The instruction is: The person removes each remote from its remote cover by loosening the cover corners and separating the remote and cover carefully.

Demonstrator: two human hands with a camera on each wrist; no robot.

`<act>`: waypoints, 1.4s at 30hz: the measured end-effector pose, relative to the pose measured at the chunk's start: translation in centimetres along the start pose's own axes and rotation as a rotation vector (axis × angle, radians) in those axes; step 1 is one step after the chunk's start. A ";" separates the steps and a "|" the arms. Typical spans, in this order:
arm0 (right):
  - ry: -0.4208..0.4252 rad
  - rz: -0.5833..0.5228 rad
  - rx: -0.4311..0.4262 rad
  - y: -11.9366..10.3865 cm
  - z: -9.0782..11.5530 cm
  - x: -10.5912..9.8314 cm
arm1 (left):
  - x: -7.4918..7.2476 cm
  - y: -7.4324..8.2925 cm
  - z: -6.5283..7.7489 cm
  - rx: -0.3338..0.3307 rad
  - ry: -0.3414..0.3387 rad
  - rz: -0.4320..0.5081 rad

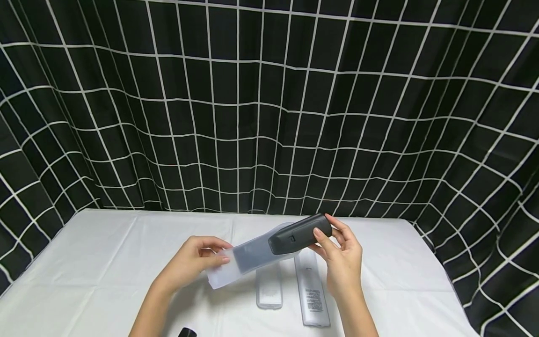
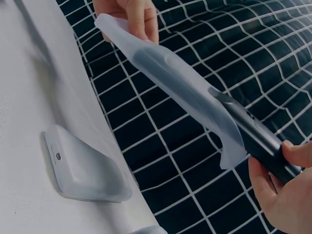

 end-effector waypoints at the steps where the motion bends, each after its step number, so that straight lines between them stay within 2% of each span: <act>1: 0.001 0.000 -0.001 0.0 0.0 0.0 | -0.1 0.0 0.0 0.001 0.000 0.000; 20: 0.020 -0.018 -0.015 -0.4 0.0 0.0 | -0.7 0.2 0.3 -0.019 0.002 0.010; 42: 0.043 -0.033 -0.031 -0.7 -0.3 -0.4 | -1.4 0.0 0.6 -0.003 0.010 0.005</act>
Point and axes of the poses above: each hand's wrist, its own z-axis away from the middle knuckle, its own x-axis out of the palm, y = z × x, the point moved 4 cm from there along -z, towards the middle knuckle, and after that the axes turned 5 degrees about -z, right-handed, at the moved point
